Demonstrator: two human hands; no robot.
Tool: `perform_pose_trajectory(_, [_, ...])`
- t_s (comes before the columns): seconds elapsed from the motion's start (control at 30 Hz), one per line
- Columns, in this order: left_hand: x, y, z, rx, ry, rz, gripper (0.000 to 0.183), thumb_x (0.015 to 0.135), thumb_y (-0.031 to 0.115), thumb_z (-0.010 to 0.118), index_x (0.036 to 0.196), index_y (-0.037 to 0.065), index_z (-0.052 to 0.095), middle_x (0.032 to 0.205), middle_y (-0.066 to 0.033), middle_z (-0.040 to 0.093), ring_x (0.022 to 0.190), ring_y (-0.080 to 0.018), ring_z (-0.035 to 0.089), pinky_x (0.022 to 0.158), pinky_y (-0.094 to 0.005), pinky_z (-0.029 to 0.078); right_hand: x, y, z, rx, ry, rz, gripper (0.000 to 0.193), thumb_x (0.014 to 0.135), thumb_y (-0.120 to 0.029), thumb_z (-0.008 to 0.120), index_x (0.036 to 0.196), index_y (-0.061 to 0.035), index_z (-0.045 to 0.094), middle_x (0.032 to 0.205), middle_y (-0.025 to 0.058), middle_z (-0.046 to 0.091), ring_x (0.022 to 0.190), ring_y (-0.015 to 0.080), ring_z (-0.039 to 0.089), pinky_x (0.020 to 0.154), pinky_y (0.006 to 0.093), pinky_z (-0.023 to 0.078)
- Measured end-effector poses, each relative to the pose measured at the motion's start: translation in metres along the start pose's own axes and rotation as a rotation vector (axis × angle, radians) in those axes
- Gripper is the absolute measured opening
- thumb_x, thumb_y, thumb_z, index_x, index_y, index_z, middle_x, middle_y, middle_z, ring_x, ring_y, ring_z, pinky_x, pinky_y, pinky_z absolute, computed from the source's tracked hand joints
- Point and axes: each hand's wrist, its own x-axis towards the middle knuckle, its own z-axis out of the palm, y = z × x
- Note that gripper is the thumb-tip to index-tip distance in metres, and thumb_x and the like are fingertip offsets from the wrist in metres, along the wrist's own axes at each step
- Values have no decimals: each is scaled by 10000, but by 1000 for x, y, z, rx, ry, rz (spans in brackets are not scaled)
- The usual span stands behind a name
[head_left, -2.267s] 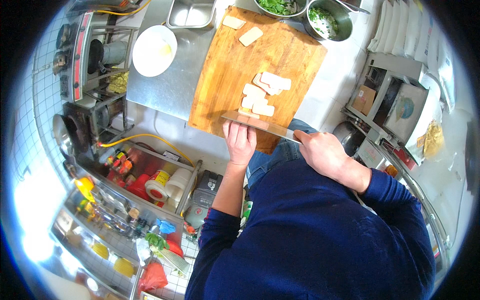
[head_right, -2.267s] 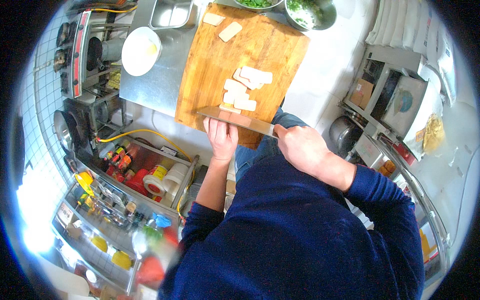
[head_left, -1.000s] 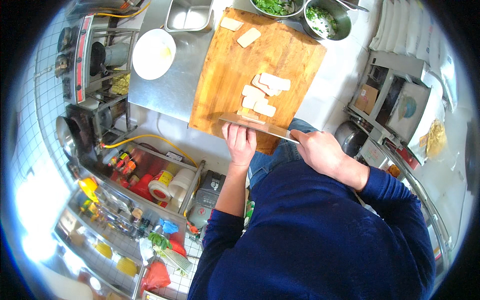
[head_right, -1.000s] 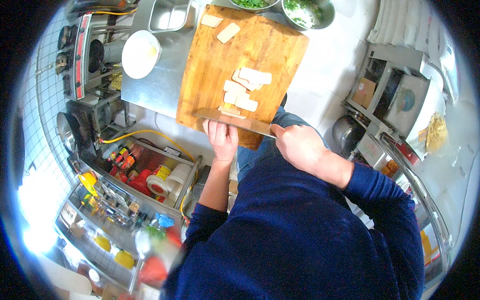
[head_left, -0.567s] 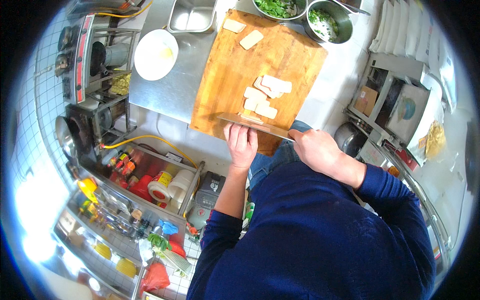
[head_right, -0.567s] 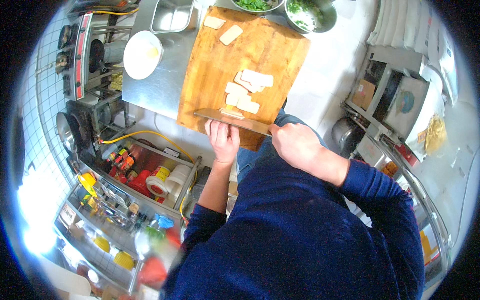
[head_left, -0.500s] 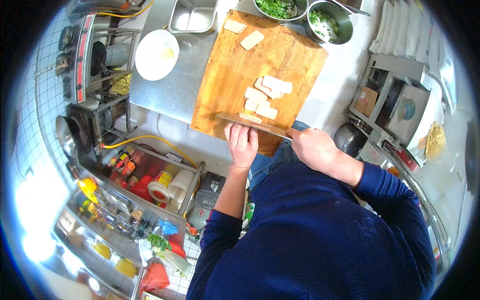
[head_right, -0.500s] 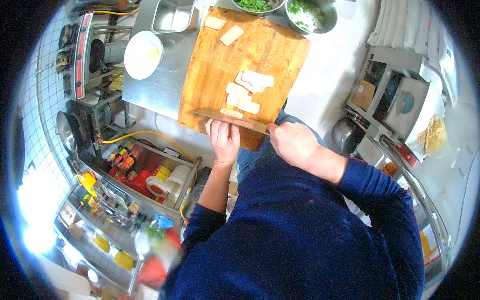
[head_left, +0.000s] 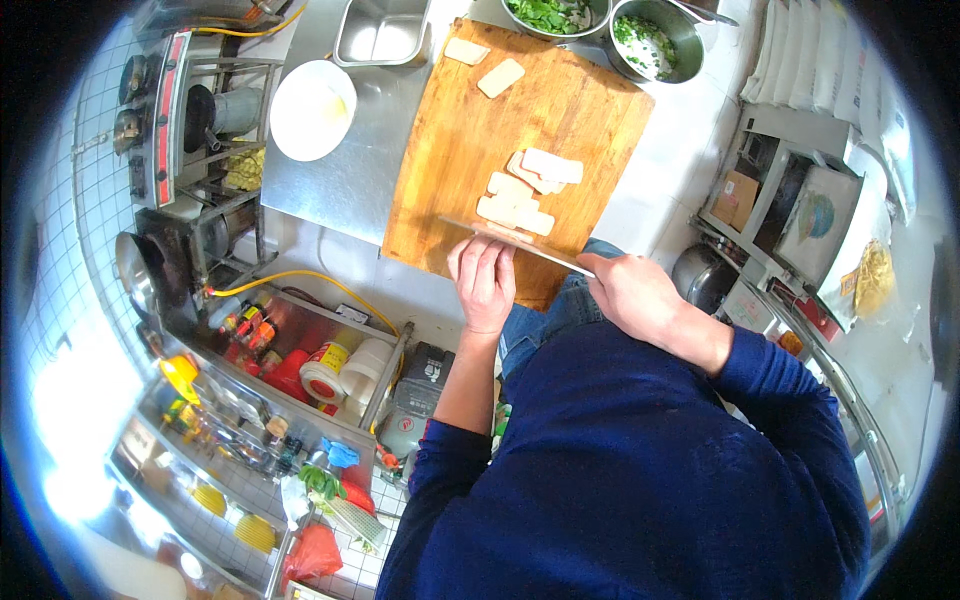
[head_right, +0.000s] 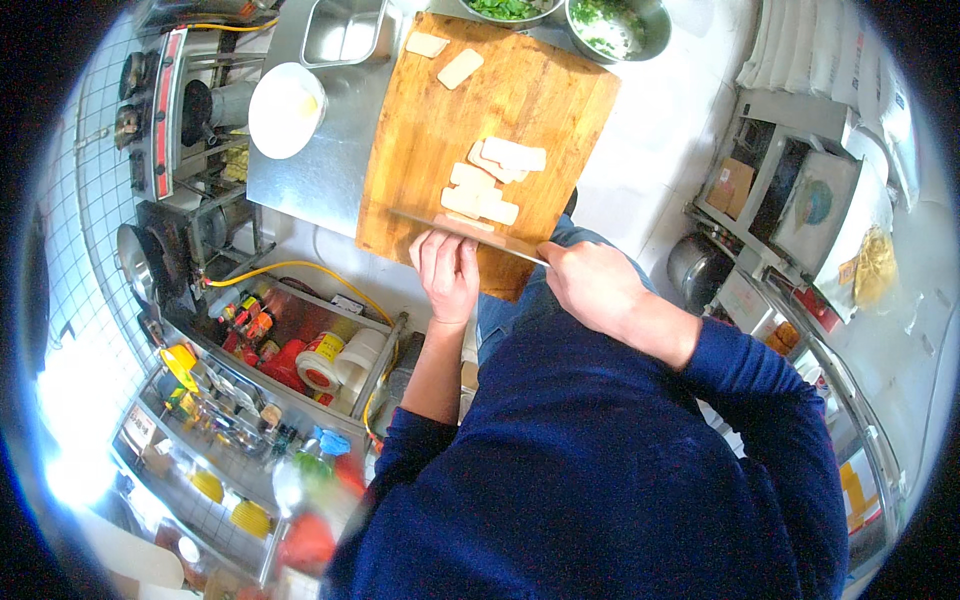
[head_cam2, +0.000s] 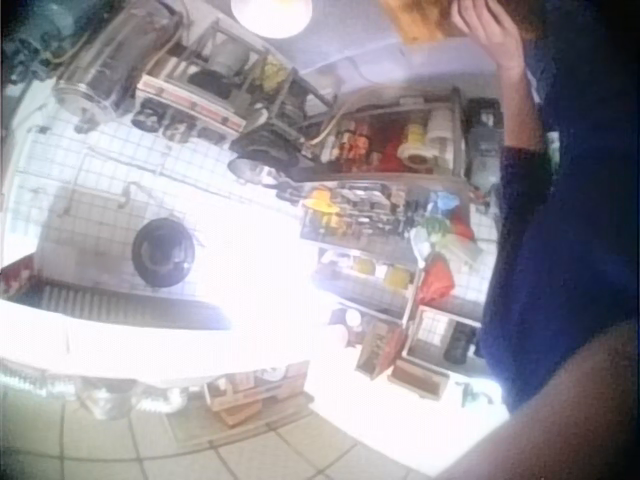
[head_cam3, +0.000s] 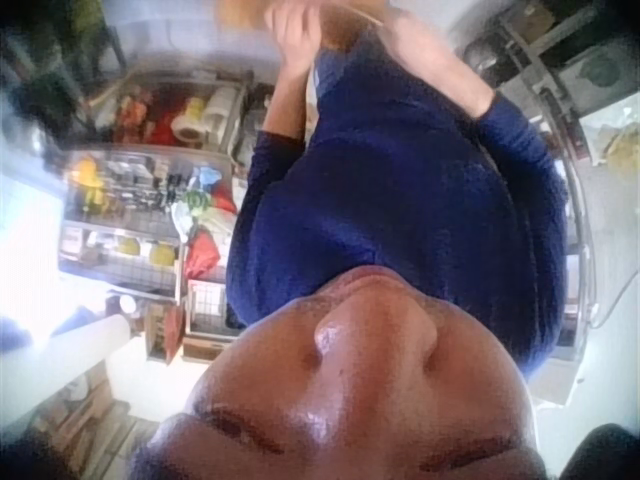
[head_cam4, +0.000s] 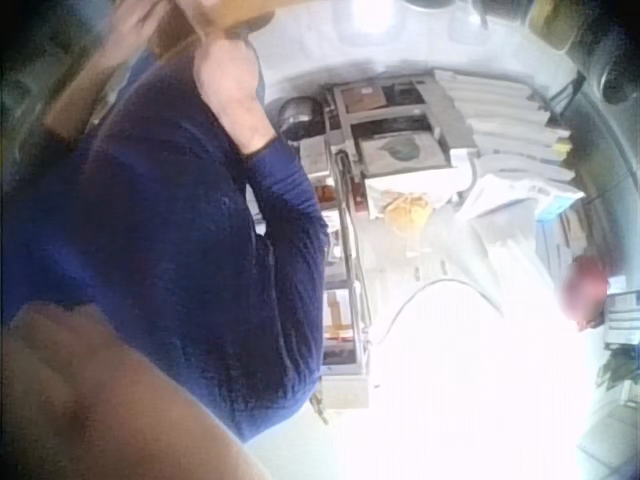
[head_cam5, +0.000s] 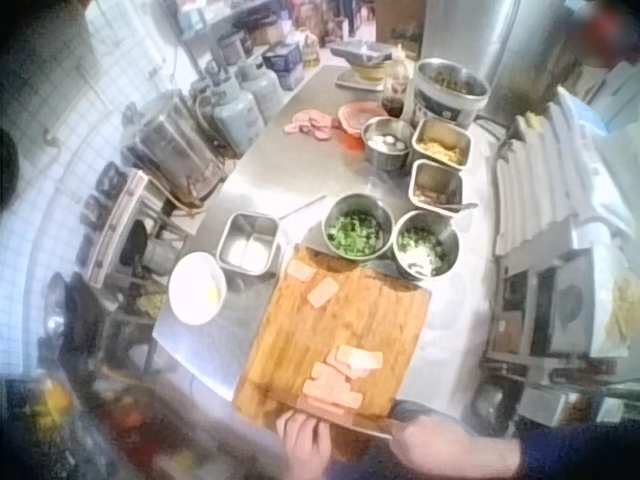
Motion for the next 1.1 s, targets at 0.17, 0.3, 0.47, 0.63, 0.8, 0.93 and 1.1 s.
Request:
perform_pose_trajectory(0.17, [-4, -4, 3, 20, 42, 20, 251, 875, -40, 765, 1118, 19, 747, 1163, -140, 709, 1135, -402, 637, 1031, -517, 527, -13, -1, -9, -70, -49, -32, 163, 1008, -177, 613, 1056, -42, 690, 766, 212, 745, 736, 435, 771, 684, 560, 635])
perform_pose_trajectory(0.3, [-5, -5, 3, 10, 43, 17, 238, 881, -34, 765, 1113, 15, 748, 1159, -142, 710, 1135, -402, 636, 1032, -516, 531, -10, -2, -10, -75, -59, -32, 162, 1006, -172, 612, 1042, -33, 687, 756, 217, 739, 734, 442, 768, 684, 559, 635])
perform_pose_trajectory(0.47, [-6, -7, 3, -4, 31, 1, 220, 888, -23, 773, 1104, 11, 749, 1158, -141, 710, 1137, -399, 636, 1030, -516, 533, -6, -7, -10, -81, -72, -15, 164, 1002, -164, 611, 1038, -26, 693, 752, 229, 737, 729, 445, 768, 671, 554, 632])
perform_pose_trajectory(0.63, [-7, -10, 2, 2, 9, 2, 201, 898, -2, 790, 1095, 9, 752, 1159, -140, 713, 1144, -397, 636, 1032, -515, 531, 9, -11, -5, -105, -157, 33, 252, 1010, -170, 627, 1189, -22, 726, 838, 245, 766, 791, 449, 778, 745, 556, 646])
perform_pose_trajectory(0.8, [-4, -8, 1, -8, 2, -6, 179, 901, 9, 804, 1072, 13, 755, 1169, -136, 712, 1146, -391, 636, 1033, -511, 528, 29, -8, 14, -144, -91, -16, 199, 998, -173, 606, 1069, -21, 713, 762, 233, 752, 736, 435, 784, 659, 556, 634])
perform_pose_trajectory(0.93, [1, -4, -2, -7, -3, 16, 168, 909, 23, 813, 1068, 18, 759, 1180, -131, 713, 1144, -378, 641, 1037, -503, 524, 27, 0, 22, -117, -35, -39, 198, 998, -175, 608, 1071, -28, 718, 766, 229, 754, 740, 434, 784, 667, 554, 636])
perform_pose_trajectory(1.1, [1, -1, -1, 15, 8, 9, 185, 911, 39, 823, 1080, 26, 750, 1155, -119, 709, 1131, -363, 644, 1031, -500, 523, 15, 6, 13, -29, 4, -39, 171, 1002, -175, 611, 1062, -45, 705, 751, 210, 746, 726, 425, 776, 668, 547, 634])
